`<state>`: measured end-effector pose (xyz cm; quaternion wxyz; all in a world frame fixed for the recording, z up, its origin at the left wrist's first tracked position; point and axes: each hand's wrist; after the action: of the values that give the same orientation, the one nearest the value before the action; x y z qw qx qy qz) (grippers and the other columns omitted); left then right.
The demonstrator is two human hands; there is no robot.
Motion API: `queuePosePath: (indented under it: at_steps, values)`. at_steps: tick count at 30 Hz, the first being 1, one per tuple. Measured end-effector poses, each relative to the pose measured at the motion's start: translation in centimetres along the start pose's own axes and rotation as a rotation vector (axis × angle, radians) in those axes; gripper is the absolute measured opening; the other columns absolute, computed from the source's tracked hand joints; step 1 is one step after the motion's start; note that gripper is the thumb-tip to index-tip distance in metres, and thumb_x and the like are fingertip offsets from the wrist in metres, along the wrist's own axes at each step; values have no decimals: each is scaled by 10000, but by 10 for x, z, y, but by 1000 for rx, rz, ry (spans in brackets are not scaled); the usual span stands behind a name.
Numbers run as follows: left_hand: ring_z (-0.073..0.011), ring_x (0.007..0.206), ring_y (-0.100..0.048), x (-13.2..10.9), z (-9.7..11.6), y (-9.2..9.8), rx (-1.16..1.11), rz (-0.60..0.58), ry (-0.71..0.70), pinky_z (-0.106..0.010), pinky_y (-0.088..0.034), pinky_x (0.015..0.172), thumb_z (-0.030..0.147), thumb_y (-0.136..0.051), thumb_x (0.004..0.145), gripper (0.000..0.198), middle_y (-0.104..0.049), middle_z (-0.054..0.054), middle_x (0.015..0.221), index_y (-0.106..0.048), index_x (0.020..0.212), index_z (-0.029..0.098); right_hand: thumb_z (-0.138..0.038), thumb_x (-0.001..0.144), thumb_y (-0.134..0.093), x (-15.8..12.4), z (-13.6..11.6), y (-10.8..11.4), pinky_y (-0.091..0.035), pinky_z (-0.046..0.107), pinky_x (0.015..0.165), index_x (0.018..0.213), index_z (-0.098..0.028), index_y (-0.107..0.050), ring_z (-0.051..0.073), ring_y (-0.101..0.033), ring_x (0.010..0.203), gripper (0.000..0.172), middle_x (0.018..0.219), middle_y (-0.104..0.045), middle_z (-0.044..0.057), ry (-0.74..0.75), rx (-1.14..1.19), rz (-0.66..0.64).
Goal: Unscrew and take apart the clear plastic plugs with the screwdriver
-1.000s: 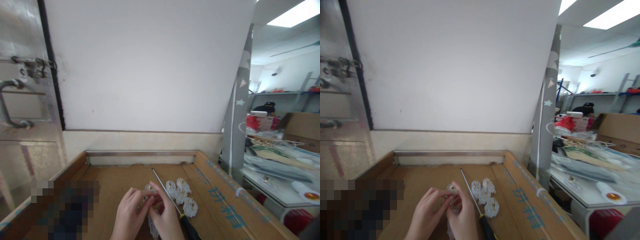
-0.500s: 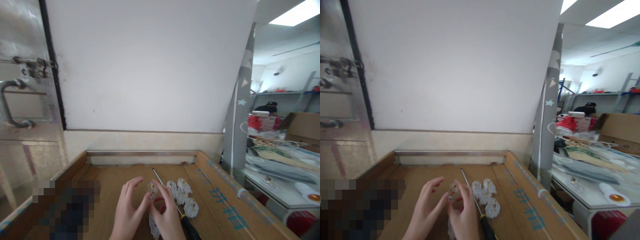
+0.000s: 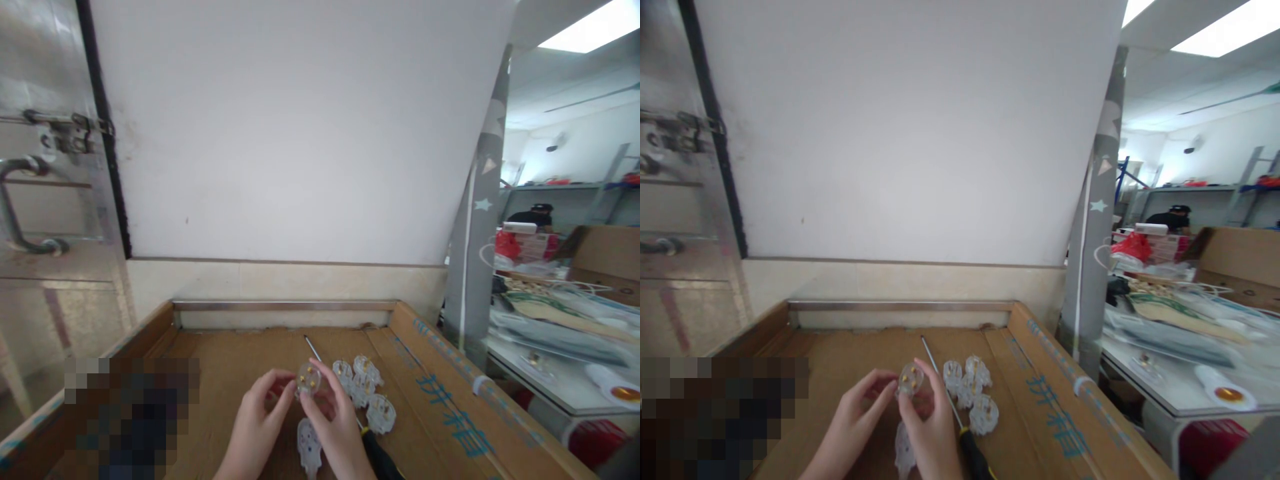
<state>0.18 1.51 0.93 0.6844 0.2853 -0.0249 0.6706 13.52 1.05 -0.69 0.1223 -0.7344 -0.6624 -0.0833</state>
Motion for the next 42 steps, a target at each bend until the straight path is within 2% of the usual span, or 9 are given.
queuePosePath:
  at_steps: [3,9,13,17,24,31,35,39,42]
  values:
    - [-181,778,-634,1,1,-2,-120,-100,43,-276,-479,722,412,-484,851,282,-697,-43,853,-625,960,194,-328,664,-686,4,8,-2,-510,304,737,1092,-216,-569,208,-626,867,458,1080,-621,71,-74,218,15]
    - [-173,687,-633,5,-7,-5,-301,-80,115,-263,-479,661,439,-589,762,338,-694,-26,730,-615,955,164,-346,565,-788,6,4,0,-448,200,502,1034,-205,-642,131,-603,612,512,799,-670,24,-224,446,-35]
    - [-157,595,-619,7,-9,-4,-369,-71,141,-246,-466,596,411,-632,717,334,-671,1,624,-617,927,152,-336,559,-801,7,-6,5,-443,189,523,996,-229,-667,105,-593,611,470,822,-673,12,-346,607,-96]
    - [-157,624,-616,5,-5,-2,-374,-81,157,-246,-462,611,373,-630,714,298,-668,0,645,-626,914,153,-397,600,-766,8,-9,9,-458,225,552,1001,-200,-670,138,-605,653,457,846,-678,52,-382,610,-89]
    - [-158,628,-606,3,-2,-4,-310,-124,152,-245,-454,603,396,-625,734,308,-675,-23,699,-631,907,141,-384,565,-800,9,-3,12,-454,223,547,976,-192,-669,135,-601,621,472,765,-671,27,-404,615,-58]
    - [-173,703,-626,5,-11,-3,-398,-131,169,-256,-465,662,418,-637,733,316,-700,-45,795,-630,893,146,-367,537,-826,9,0,11,-448,186,494,938,-232,-676,106,-601,575,449,760,-685,9,-467,629,-109]
    - [-166,679,-625,6,-9,-4,-418,-150,168,-255,-468,653,432,-631,740,331,-695,-35,772,-611,913,150,-360,546,-820,6,-4,7,-428,181,443,884,-174,-688,126,-603,553,408,702,-678,38,-487,606,-149]
    - [-177,679,-620,3,-4,-3,-307,-161,155,-266,-467,642,462,-581,767,357,-683,-38,755,-595,939,150,-390,486,-835,8,-2,6,-403,181,412,772,-143,-676,112,-560,487,410,626,-648,26,-456,592,-83]
    - [-201,749,-617,-3,3,3,-54,-213,77,-306,-463,708,467,-548,789,405,-681,-42,799,-571,1070,176,-425,490,-821,12,1,10,-427,199,441,741,-154,-650,114,-557,500,407,622,-630,10,-410,581,12]
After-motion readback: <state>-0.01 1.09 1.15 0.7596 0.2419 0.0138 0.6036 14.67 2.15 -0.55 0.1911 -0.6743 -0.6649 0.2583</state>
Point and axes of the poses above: each hand's wrist, its own x-axis towards the middle knuckle, its own y-axis out of the back of the hand, z = x × y
